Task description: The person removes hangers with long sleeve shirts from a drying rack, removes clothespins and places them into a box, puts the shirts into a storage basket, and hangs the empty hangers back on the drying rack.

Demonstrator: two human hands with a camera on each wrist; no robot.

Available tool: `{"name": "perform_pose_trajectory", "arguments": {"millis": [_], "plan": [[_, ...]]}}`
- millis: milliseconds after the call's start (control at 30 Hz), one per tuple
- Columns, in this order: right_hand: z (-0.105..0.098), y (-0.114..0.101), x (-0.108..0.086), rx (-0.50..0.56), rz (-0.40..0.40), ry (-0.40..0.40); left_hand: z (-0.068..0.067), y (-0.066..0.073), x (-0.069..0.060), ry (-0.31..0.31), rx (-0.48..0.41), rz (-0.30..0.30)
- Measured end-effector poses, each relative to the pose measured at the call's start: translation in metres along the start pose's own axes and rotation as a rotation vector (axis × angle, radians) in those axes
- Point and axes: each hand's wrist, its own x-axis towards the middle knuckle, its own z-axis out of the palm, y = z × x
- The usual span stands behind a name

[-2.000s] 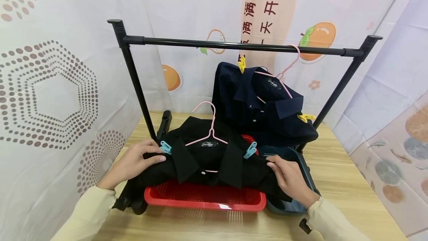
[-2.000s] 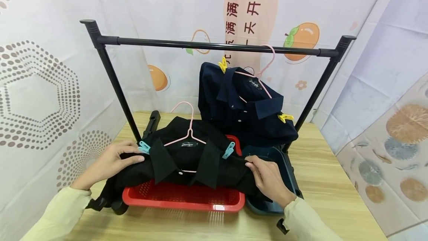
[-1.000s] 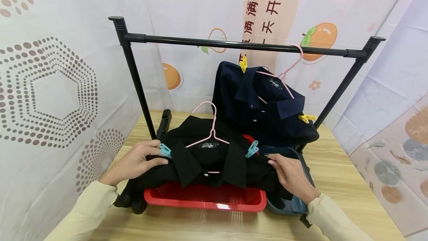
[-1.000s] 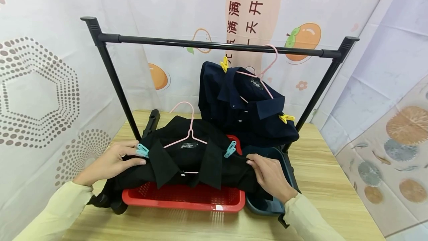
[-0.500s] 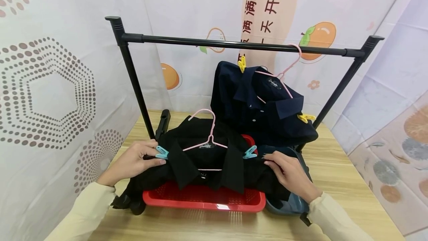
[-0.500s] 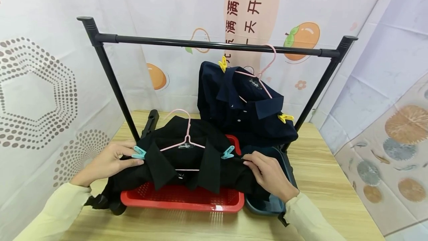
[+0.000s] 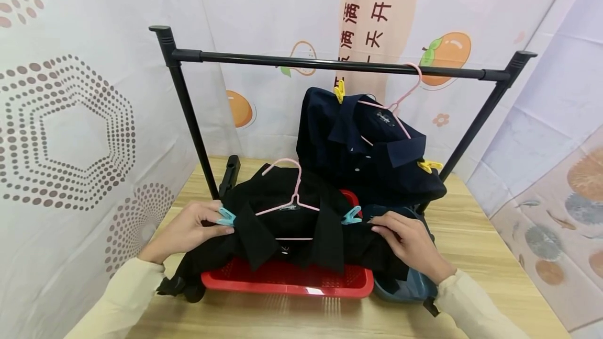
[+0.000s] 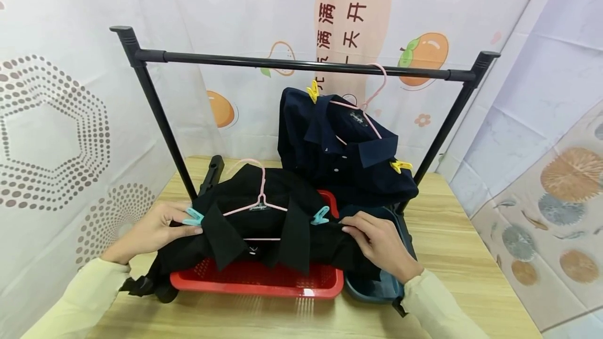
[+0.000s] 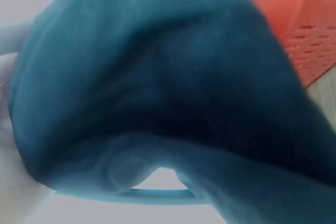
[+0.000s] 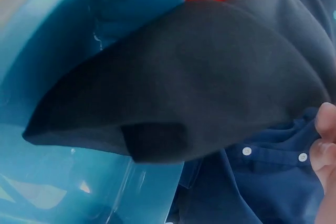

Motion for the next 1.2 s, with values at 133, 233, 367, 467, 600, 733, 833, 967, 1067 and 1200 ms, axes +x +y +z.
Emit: {"name": "perform_pose_trajectory", "arguments": {"millis": [133, 233, 367, 467, 600, 733, 833, 967, 1067, 1200], "plan": [[-0.001, -0.001, 0.002, 0.017, 0.005, -0.021, 0.001, -0.001, 0.0, 0.015, 0.067, -0.033], [-0.001, -0.001, 0.004, 0.016, 0.001, -0.024, -0.001, -0.001, 0.0, -0.004, 0.123, -0.056], [-0.001, -0.002, 0.005, 0.014, -0.003, -0.029, -0.004, 0.001, 0.0, -0.054, 0.144, -0.084], [-0.002, -0.002, 0.006, 0.013, 0.0, -0.031, -0.005, 0.003, -0.001, -0.071, 0.153, -0.09], [-0.003, -0.003, 0.006, 0.006, 0.028, -0.023, -0.002, 0.006, 0.0, -0.022, 0.226, -0.095], [-0.005, -0.005, 0.007, 0.014, 0.116, -0.03, 0.001, 0.009, 0.001, 0.044, 0.327, -0.117], [-0.007, -0.009, 0.01, 0.035, 0.2, -0.063, 0.002, 0.012, 0.002, 0.064, 0.366, -0.134], [-0.008, -0.014, 0.017, 0.051, 0.274, -0.109, 0.003, 0.012, 0.001, 0.069, 0.38, -0.144], [-0.006, -0.016, 0.023, 0.061, 0.295, -0.122, 0.004, 0.011, 0.0, 0.072, 0.381, -0.144], [-0.002, -0.02, 0.032, 0.092, 0.303, -0.129, 0.004, 0.01, -0.001, 0.076, 0.378, -0.127]]}}
